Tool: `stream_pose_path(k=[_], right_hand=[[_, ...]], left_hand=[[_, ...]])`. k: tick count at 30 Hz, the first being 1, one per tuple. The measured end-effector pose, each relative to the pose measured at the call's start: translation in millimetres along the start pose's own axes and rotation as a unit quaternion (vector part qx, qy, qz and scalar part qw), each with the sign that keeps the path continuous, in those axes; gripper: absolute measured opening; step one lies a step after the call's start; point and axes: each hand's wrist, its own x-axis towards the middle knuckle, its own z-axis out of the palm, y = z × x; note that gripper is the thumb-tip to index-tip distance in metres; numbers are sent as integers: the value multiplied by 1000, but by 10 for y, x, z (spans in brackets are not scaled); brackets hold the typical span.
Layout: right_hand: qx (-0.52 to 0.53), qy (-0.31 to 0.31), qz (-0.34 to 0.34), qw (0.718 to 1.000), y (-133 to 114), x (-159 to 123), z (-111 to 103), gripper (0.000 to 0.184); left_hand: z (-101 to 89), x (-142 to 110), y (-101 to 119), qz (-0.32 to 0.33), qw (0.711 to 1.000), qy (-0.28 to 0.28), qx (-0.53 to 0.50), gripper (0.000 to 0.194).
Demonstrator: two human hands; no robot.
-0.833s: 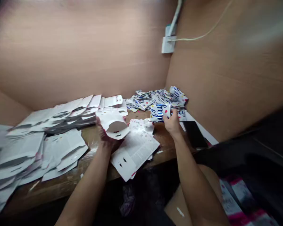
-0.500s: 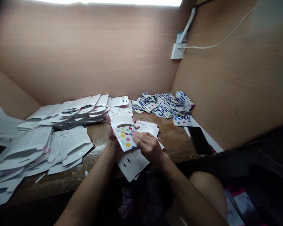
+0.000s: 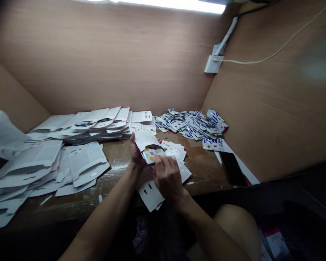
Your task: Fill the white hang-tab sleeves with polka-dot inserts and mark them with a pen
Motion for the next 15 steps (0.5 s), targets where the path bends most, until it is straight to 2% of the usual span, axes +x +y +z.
stream_pose_path(k=[3, 5, 6, 8, 10, 11, 13, 14, 15], right_hand=[[60, -109, -50, 991, 15, 70, 80, 63], [96, -148, -63, 982, 62, 160, 112, 71], [117, -146, -64, 980, 70, 202, 113, 73], [155, -90, -56, 982, 23, 239, 75, 70], [166, -25, -40, 985, -108, 172, -18, 59], [154, -19, -33, 987, -199, 95, -75, 52], [94, -84, -24, 992, -410, -121, -175, 47], [51, -140, -16, 989, -516, -242, -202, 51], [8, -196, -5, 981, -612, -360, -210, 59]], left_hand=[[32, -10, -96, 1, 1000, 14, -7, 81], [78, -58, -157, -10, 1000, 16, -8, 80], [94, -99, -157, -13, 1000, 15, -7, 80], [86, -236, -52, -8, 1000, 8, 6, 83], [24, -479, 218, 18, 999, 5, 41, 88], [-23, -641, 408, 40, 997, 14, 72, 89], [-145, -1005, 858, 101, 977, 64, 175, 86], [-219, -1181, 1092, 149, 951, 120, 245, 79], [-300, -1339, 1315, 189, 905, 184, 334, 72]])
